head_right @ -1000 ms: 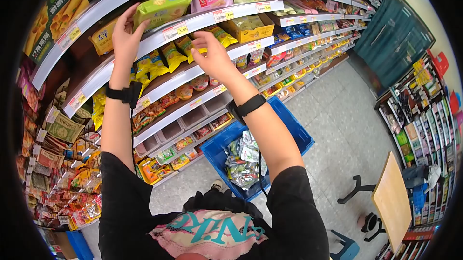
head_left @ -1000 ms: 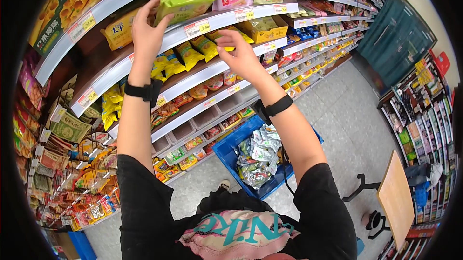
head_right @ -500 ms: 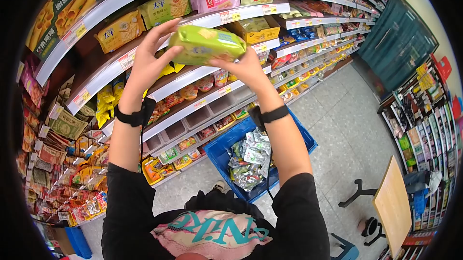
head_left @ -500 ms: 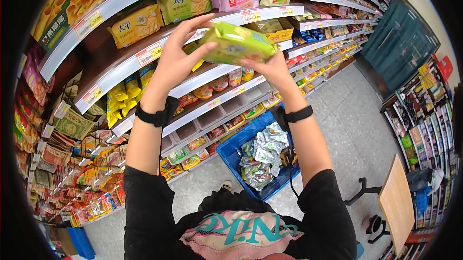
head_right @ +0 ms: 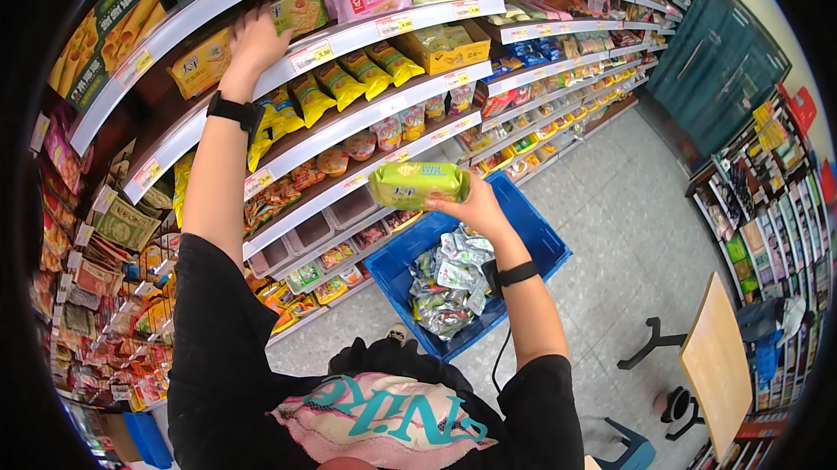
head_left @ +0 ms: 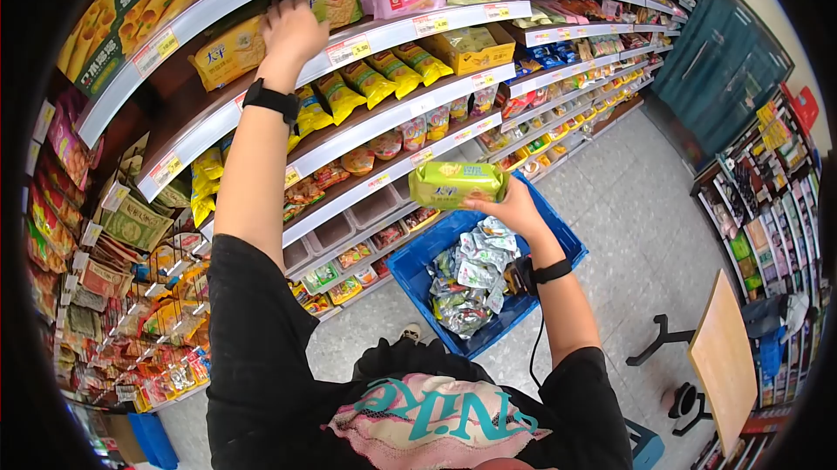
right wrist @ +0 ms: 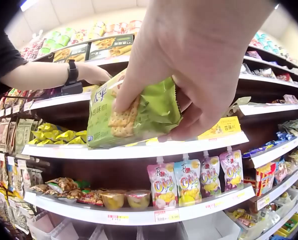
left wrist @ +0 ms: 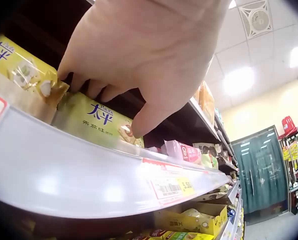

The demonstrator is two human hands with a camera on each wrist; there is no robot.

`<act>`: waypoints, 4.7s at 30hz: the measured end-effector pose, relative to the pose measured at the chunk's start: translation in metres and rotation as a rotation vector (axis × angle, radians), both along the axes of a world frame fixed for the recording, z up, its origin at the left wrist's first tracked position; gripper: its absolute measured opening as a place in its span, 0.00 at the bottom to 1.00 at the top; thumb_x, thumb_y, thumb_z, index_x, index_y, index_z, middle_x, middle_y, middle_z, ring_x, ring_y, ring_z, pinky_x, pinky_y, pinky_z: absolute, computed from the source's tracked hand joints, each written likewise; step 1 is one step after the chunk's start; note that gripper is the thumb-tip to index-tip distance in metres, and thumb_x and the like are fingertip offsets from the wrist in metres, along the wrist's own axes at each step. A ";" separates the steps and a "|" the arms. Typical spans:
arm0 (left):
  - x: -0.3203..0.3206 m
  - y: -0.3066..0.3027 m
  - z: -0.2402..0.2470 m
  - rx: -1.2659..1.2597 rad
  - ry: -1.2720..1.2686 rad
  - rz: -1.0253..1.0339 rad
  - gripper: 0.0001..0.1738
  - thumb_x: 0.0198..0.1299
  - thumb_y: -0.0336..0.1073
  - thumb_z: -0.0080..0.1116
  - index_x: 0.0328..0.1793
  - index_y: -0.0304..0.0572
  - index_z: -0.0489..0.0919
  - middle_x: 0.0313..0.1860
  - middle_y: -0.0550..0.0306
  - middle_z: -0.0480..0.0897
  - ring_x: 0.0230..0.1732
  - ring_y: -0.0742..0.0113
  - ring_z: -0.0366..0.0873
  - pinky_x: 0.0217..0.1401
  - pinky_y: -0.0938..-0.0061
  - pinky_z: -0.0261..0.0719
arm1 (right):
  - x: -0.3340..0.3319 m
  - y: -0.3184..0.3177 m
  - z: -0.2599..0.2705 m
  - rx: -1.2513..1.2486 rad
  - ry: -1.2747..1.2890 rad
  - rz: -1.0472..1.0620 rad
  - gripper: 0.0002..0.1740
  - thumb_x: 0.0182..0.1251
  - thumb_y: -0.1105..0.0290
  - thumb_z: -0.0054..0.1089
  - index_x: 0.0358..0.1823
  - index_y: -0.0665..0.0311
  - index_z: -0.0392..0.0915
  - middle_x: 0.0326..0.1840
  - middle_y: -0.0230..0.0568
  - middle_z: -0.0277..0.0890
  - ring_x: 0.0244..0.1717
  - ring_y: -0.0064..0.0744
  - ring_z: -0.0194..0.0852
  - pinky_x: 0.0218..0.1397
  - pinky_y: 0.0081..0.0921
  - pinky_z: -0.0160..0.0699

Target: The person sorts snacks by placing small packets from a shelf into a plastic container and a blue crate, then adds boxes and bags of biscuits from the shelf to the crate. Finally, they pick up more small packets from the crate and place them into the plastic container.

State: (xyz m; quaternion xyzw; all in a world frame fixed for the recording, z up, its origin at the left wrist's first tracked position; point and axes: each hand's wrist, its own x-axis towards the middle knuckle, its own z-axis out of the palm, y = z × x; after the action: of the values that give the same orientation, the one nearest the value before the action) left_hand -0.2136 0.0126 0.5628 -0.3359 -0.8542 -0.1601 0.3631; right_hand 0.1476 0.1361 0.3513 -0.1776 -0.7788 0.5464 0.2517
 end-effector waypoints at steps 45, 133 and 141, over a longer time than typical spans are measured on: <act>0.259 -0.115 -0.417 -0.062 -1.671 -0.492 0.26 0.51 0.41 0.71 0.52 0.32 0.78 0.43 0.54 0.81 0.41 0.71 0.79 0.46 0.76 0.77 | 0.141 0.013 -0.334 -1.471 0.251 -1.041 0.33 0.67 0.43 0.51 0.60 0.63 0.65 0.49 0.44 0.77 0.46 0.37 0.81 0.48 0.29 0.81; -0.045 -0.121 -0.016 0.579 -0.022 -0.049 0.45 0.40 0.48 0.76 0.59 0.24 0.69 0.56 0.35 0.74 0.56 0.49 0.70 0.59 0.67 0.69 | 0.189 -0.041 -0.322 -0.805 -0.569 -0.428 0.15 0.65 0.63 0.55 0.49 0.62 0.76 0.40 0.38 0.81 0.39 0.32 0.82 0.37 0.28 0.78; 0.067 -0.122 -0.011 0.411 0.132 -0.457 0.24 0.52 0.28 0.67 0.57 0.45 0.77 0.55 0.51 0.79 0.56 0.60 0.76 0.58 0.70 0.72 | 0.190 -0.040 -0.324 -0.770 -0.547 -0.434 0.14 0.65 0.63 0.55 0.49 0.62 0.76 0.41 0.37 0.81 0.39 0.30 0.81 0.37 0.27 0.78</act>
State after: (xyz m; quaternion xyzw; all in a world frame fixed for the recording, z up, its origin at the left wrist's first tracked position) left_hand -0.1466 -0.1090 0.5517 -0.4481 -0.6811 -0.3849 0.4326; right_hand 0.3372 0.0957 0.0271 -0.5512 -0.5039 0.6620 0.0629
